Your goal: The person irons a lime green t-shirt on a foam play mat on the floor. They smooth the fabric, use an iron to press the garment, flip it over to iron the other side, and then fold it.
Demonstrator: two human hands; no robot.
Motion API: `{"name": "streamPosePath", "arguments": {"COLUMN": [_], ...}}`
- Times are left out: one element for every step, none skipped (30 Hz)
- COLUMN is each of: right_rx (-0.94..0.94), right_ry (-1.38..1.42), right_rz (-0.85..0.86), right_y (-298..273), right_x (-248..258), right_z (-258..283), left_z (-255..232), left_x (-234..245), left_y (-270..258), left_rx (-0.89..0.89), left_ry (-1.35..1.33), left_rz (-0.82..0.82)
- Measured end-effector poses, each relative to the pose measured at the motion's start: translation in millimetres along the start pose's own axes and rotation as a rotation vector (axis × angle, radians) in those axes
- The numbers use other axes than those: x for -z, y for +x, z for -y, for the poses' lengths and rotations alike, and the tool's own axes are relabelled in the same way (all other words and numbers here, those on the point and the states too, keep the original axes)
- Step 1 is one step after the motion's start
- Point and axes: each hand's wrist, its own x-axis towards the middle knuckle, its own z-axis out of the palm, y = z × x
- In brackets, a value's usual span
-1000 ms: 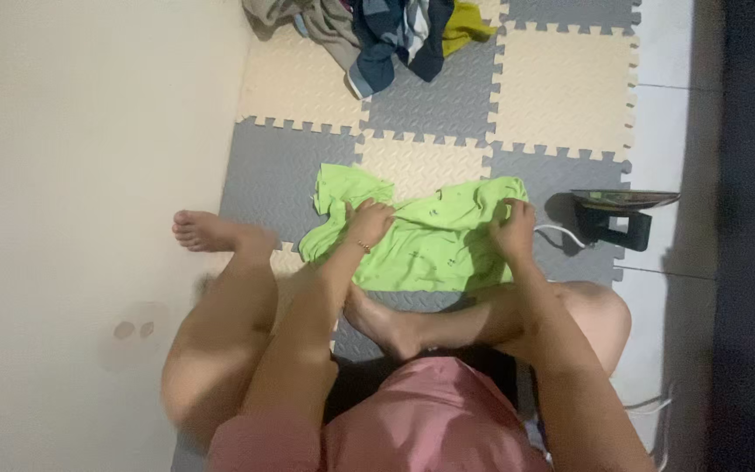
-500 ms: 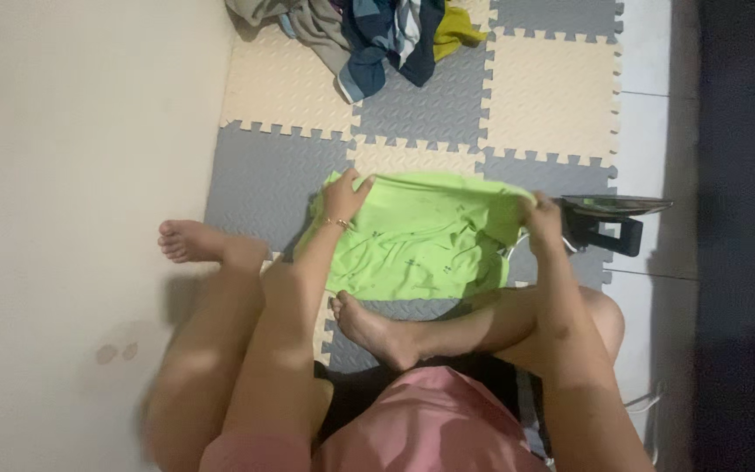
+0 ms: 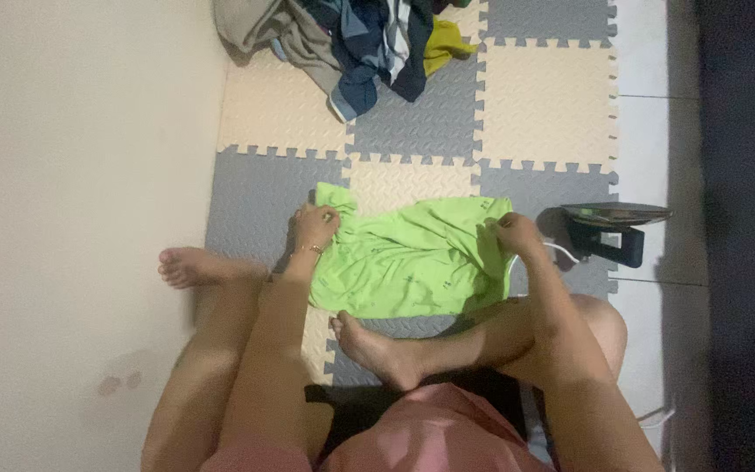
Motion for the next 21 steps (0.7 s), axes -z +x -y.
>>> {"name": "streamPosePath", "arguments": {"right_rx": [-0.041,-0.083,-0.107,-0.132,-0.159,-0.168,-0.177,-0.187,-0.140,-0.093,-0.044,-0.041,-0.039,-0.037,-0.066,-0.095,-0.069,-0.042,-0.005,-0.076,-0.147], "right_ry": [0.012,0.023,0.078,0.132,0.186,0.176,0.160,0.144,0.186,0.228,0.271,0.389,0.507,0.626,0.837,1.047,1.182,1.316,1.450,1.327,1.202], "right_rz": [-0.031,-0.062,-0.007,0.047,0.103,0.131,0.160,0.189,0.200,0.211,0.218,0.194,0.172,0.149,0.088,0.024,0.009,-0.007,-0.021,0.042,0.106], "right_y": [5,9,10,9,6,1,-7,-14,-20,-26,-30,-30,-30,-28,-28,-28,-29,-31,-30,-30,-33], "right_x": [-4,-8,-12,-15,-17,-20,-21,-20,-16,-9,-2,9,22,31,42,52,58,63,69,72,70], "right_z": [-1,-1,0,2,3,5,7,8,8,7,9,10,10,12,14,14,18,21,28,35,41], "left_z": [2,3,3,3,2,1,2,4,7,11,15,19,25,31,36,42,45,50,53,53,54], "left_x": [1,3,6,10,13,17,18,20,20,19,19,18,18,18,19,24,27,31,39,46,50], "left_y": [-1,-2,-5,-7,-9,-9,-11,-10,-9,-8,-2,4,10,19,26,35,44,47,54,59,60], "left_rx": [-0.011,-0.023,-0.032,0.035,0.102,0.169,0.248,0.323,0.396,0.375,0.349,0.324,0.270,0.214,0.156,0.119,0.076,0.144,0.207,0.270,0.255], "left_ry": [-0.032,-0.064,-0.097,-0.102,-0.106,-0.110,-0.215,-0.317,-0.417,-0.402,-0.388,-0.373,-0.340,-0.305,-0.268,-0.448,-0.631,-0.777,-0.925,-1.071,-1.105], "left_rz": [-0.116,-0.232,-0.348,-0.374,-0.398,-0.423,-0.299,-0.171,-0.040,-0.027,-0.017,-0.007,-0.113,-0.218,-0.319,-0.381,-0.444,-0.389,-0.337,-0.282,-0.271]}}
